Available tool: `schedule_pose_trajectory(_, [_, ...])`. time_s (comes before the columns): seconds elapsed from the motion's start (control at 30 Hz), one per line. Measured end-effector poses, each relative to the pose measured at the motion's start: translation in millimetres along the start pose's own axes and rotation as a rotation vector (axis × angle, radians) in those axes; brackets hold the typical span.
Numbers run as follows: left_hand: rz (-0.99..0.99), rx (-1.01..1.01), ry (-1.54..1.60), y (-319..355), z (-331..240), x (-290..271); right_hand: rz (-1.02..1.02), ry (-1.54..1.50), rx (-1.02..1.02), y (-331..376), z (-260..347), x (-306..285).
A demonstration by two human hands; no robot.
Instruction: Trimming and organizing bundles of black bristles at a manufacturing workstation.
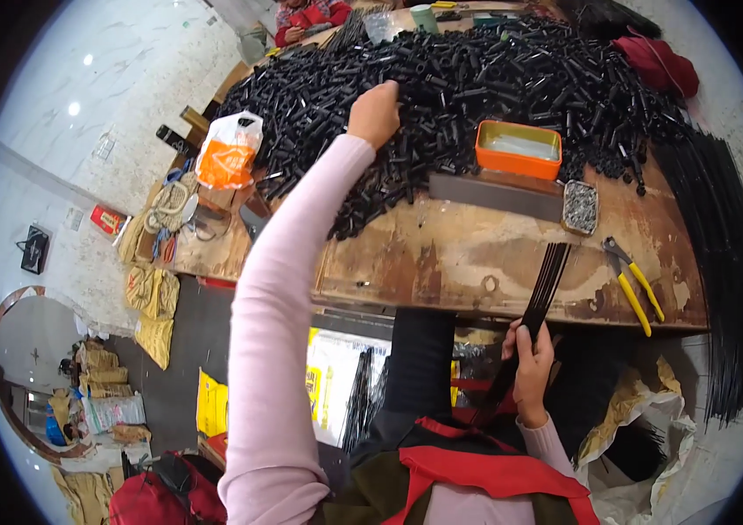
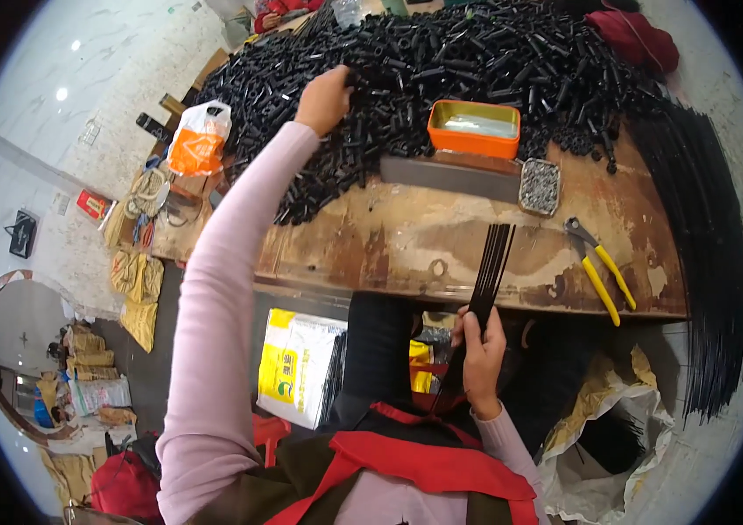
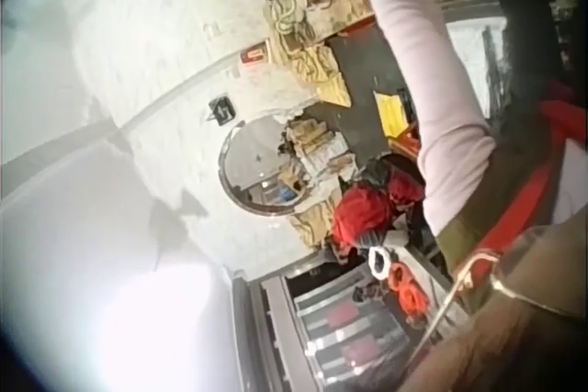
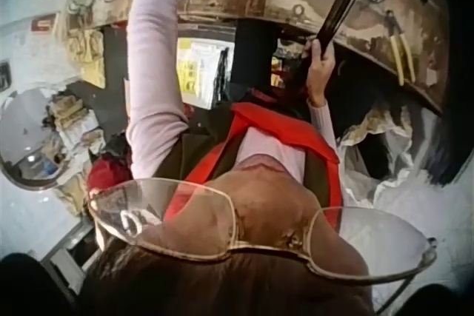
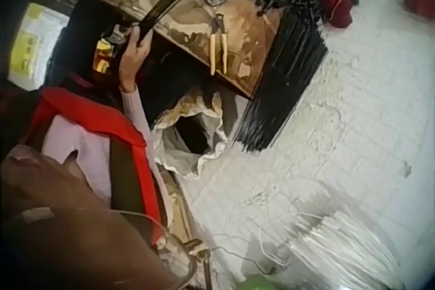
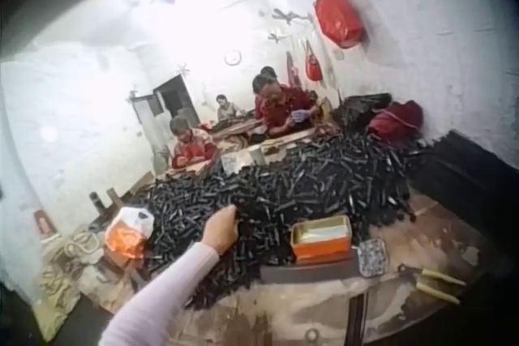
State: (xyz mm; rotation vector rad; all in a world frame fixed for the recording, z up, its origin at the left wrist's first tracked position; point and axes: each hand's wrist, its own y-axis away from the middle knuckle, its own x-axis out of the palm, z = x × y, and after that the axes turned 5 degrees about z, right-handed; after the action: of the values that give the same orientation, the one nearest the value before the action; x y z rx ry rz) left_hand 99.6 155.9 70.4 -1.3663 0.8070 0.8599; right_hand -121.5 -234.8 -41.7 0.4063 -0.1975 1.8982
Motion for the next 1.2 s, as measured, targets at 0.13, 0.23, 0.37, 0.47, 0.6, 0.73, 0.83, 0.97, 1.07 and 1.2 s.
schedule_pose_trajectory(0.13, [0.138, -0.010, 0.249, 73.5, 3.0, -20.4, 0.029, -0.009, -0.046, -1.4, -0.5, 0.2])
schedule_pose_trajectory(0.23, [0.254, 0.080, 0.347, 118.8, -50.0, -39.9, 0.020, -0.004, -0.054, -0.9, -1.1, -2.5])
schedule_pose_trajectory(0.37, [0.207, 0.109, 0.212, 115.0, -64.4, -26.9, 0.045, 0.016, -0.067, 0.9, 0.4, 3.2])
schedule_pose_trajectory(0.47, [0.218, 0.167, 0.088, 103.9, -56.7, -12.8, 0.048, 0.013, -0.057, 2.6, 1.8, 6.6])
schedule_pose_trajectory(0.6, [0.038, 0.165, -0.058, 100.7, -63.7, -30.1, 0.049, 0.016, -0.050, 0.8, 1.0, 6.7])
schedule_pose_trajectory(0.73, [0.022, -0.012, 0.683, 130.9, -139.5, -36.3, 0.094, 0.094, -0.050, 5.2, 1.0, 9.8])
schedule_pose_trajectory(0.83, [0.410, -0.147, 1.297, 133.2, -195.6, -48.4, 0.084, -0.210, 0.147, 13.4, -1.3, 17.2])
schedule_pose_trajectory(0.97, [0.715, 0.182, 1.371, 153.2, -251.0, -124.7, 0.079, -0.484, 0.367, 14.1, -27.2, -7.1])
schedule_pose_trajectory(1.07, [0.858, 0.382, 1.748, 196.6, -277.5, -216.0, 0.180, -0.092, 0.044, 51.4, -10.8, 14.2])
schedule_pose_trajectory(1.2, [-0.046, 0.033, 1.488, 214.8, -225.3, -217.8, 0.217, -0.022, 0.168, 96.0, 20.3, 34.4])
